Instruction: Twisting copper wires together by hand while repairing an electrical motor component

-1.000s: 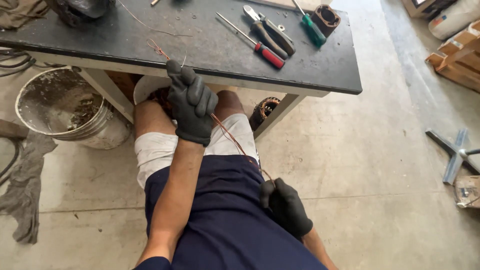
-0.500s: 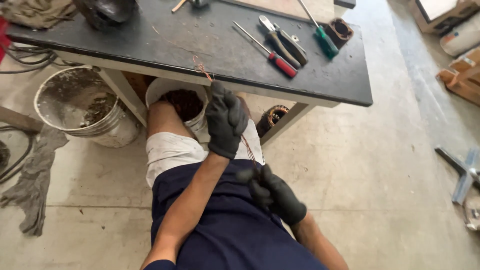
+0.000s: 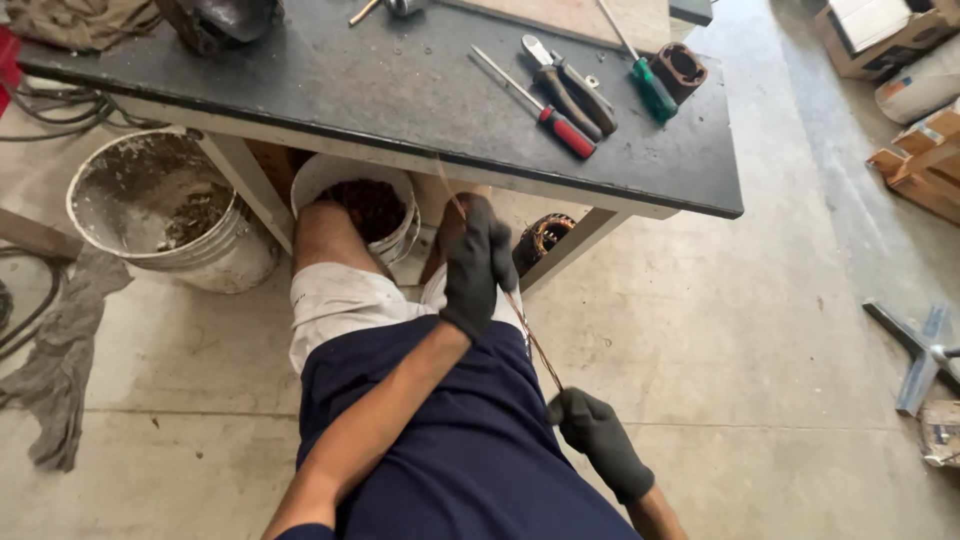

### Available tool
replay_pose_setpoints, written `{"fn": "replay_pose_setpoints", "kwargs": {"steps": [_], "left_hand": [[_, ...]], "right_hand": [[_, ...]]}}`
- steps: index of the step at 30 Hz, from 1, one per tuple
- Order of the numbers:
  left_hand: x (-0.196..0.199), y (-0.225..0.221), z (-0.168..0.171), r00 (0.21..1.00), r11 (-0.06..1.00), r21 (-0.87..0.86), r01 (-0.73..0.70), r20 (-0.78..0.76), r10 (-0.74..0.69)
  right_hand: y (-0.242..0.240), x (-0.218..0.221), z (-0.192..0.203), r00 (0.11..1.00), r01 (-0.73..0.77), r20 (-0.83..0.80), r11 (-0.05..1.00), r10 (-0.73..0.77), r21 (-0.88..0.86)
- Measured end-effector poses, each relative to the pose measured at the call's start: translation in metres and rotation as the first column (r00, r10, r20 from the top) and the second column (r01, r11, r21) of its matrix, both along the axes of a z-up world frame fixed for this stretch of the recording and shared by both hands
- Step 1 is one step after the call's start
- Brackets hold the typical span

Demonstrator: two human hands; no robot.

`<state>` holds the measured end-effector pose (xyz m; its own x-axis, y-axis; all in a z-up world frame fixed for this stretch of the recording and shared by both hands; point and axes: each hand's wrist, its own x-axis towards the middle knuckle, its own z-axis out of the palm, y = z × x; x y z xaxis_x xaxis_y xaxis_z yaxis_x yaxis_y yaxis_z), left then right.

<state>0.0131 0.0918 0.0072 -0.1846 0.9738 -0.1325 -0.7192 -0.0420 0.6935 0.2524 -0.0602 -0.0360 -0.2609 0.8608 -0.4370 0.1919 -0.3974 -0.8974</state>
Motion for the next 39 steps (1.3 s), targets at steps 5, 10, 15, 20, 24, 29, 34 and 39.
{"fn": "replay_pose_setpoints", "kwargs": {"steps": [5, 10, 15, 20, 24, 29, 34, 39], "left_hand": [[0.014, -0.021, -0.017, 0.981, 0.965, -0.26, 0.022, -0.179, -0.071], [0.012, -0.026, -0.028, 0.97, 0.957, -0.29, 0.022, -0.227, -0.091], [0.015, -0.015, -0.049, 0.999, 0.993, -0.116, 0.01, -0.035, -0.014], [-0.001, -0.001, -0.058, 0.997, 0.994, -0.095, -0.046, -0.063, 0.04], [-0.026, 0.023, -0.114, 0.986, 0.993, 0.067, -0.096, 0.142, 0.086], [-0.035, 0.007, -0.052, 0.966, 0.989, -0.062, -0.131, 0.215, 0.142], [-0.043, -0.005, -0.032, 0.95, 0.983, 0.018, -0.185, 0.26, 0.174], [-0.043, -0.031, -0.003, 0.997, 0.979, 0.196, -0.061, 0.058, 0.05]], "right_hand": [[-0.007, 0.018, -0.015, 0.991, -0.049, 0.123, 0.998, 0.054, -0.045], [-0.006, 0.023, -0.025, 0.997, -0.066, 0.045, 0.997, 0.067, -0.027], [-0.003, 0.014, -0.003, 0.995, -0.058, 0.079, 0.997, 0.062, -0.055], [0.001, 0.022, -0.006, 0.987, -0.107, 0.11, 0.993, 0.113, -0.057], [0.004, 0.015, -0.006, 0.99, -0.08, 0.117, 0.997, 0.079, 0.007], [-0.001, 0.004, 0.005, 0.979, -0.092, 0.18, 0.996, 0.092, -0.006], [0.002, 0.004, 0.011, 0.982, -0.098, 0.167, 0.994, 0.089, 0.046], [0.011, 0.004, 0.004, 0.998, 0.038, 0.038, 0.998, -0.04, 0.05]]}}
